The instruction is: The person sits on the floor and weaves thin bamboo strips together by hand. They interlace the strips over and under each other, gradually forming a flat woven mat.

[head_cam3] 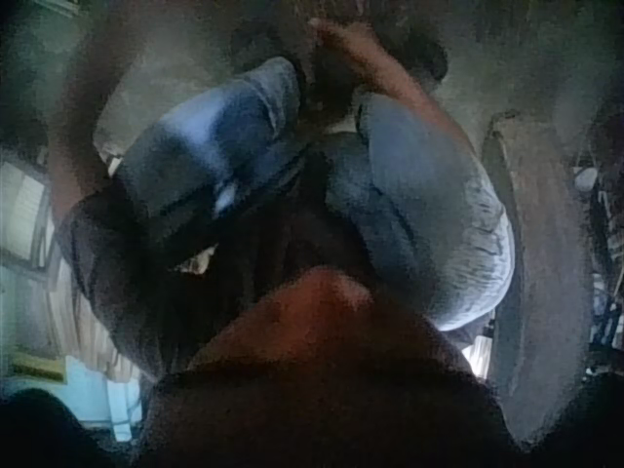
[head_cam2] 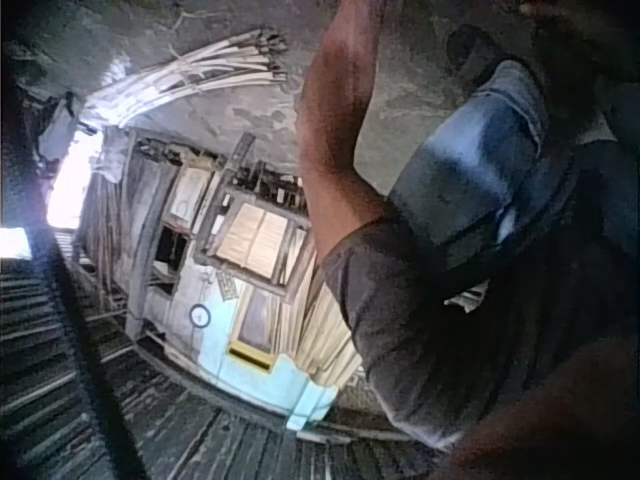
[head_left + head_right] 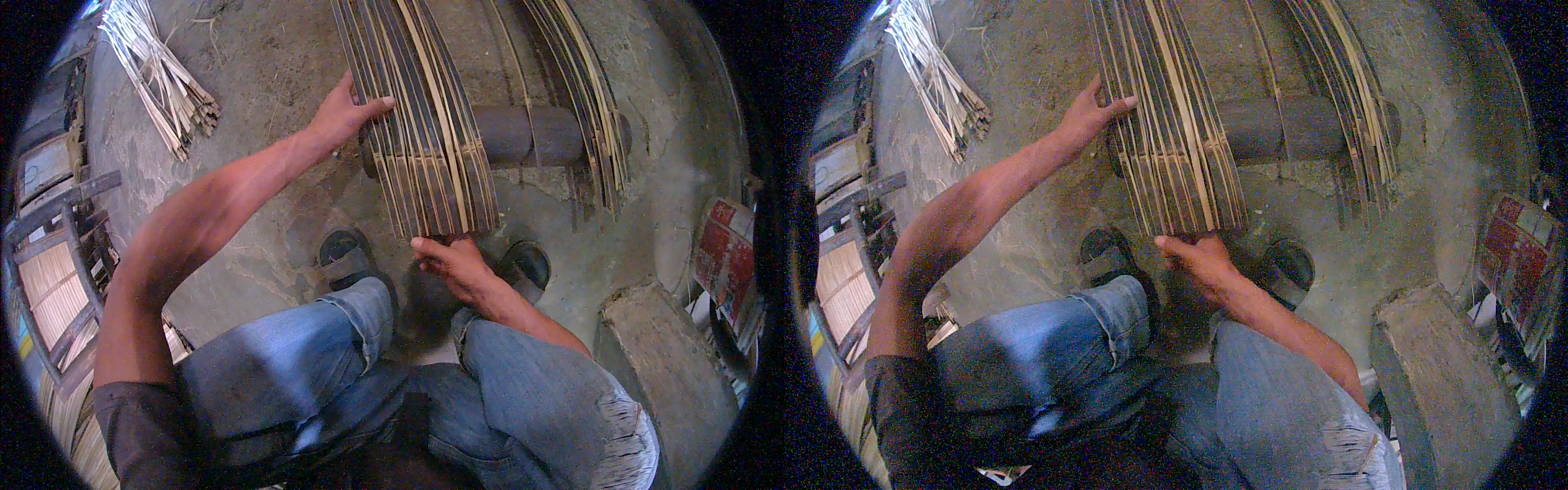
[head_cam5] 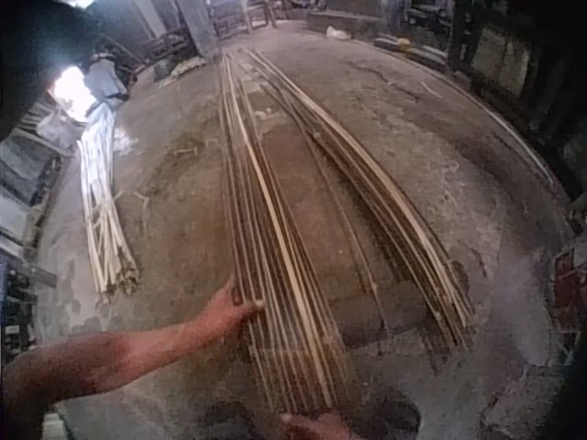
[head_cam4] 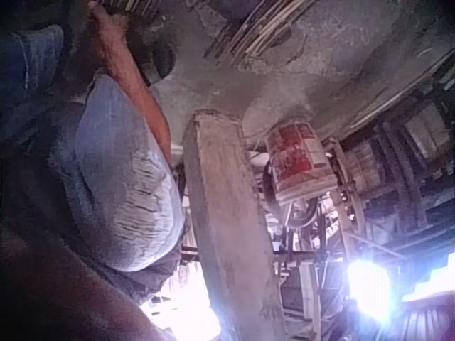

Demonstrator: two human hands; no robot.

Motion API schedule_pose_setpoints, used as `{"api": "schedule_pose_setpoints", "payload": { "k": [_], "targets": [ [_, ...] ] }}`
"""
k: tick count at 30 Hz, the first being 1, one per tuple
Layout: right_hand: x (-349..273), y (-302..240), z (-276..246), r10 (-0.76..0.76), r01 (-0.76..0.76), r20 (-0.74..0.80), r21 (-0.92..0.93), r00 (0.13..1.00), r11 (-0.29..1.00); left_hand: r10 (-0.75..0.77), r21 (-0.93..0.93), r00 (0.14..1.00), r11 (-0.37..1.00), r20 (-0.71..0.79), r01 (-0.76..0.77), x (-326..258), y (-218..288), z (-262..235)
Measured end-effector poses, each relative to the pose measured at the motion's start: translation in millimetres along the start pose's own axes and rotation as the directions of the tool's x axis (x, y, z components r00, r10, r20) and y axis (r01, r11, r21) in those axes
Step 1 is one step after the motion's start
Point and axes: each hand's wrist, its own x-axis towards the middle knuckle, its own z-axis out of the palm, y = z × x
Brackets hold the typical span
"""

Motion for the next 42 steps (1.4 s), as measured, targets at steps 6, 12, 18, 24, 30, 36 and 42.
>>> {"api": "schedule_pose_setpoints", "payload": {
  "k": [6,12,18,24,30,36,42],
  "targets": [
    [1.1,1.2,-2.6,0.049,-0.042,-0.059,0.123,0.997,0.992,-0.004,0.098,1.0,0.995,0.002,0.004,-3.1,7.7,-1.1],
    [5.1,8.0,-2.0,-0.068,0.078,-0.078,0.133,0.995,0.988,0.005,0.066,1.0,0.998,0.014,-0.005,-2.0,2.1,-4.1],
    [-0.3,4.4,-17.6,-0.117,0.118,-0.064,0.025,0.991,0.993,-0.021,0.1,0.999,0.995,-0.026,0.024,3.7,-4.2,0.7],
    [-20.1,-20.7,-82.8,-0.397,0.443,-0.515,-0.037,0.759,0.896,0.285,0.618,0.924,0.783,-0.255,-0.071,18.1,-49.2,-22.1],
    [-22.5,-139.8,-53.6,-0.542,0.501,-0.355,-0.208,0.762,0.84,0.6,0.824,0.734,0.208,0.318,-0.527,-10.4,14.2,12.7],
    [-72.3,-141.7,26.0,-0.833,0.804,-0.052,-0.236,0.551,0.546,0.407,0.7,0.658,0.062,0.633,-0.712,-12.5,22.1,39.9],
    [-97.8,-122.9,26.5,-0.85,0.818,-0.013,-0.262,0.527,0.511,0.428,0.703,0.653,0.055,0.625,-0.709,-13.4,27.8,38.6]
  ]
}}
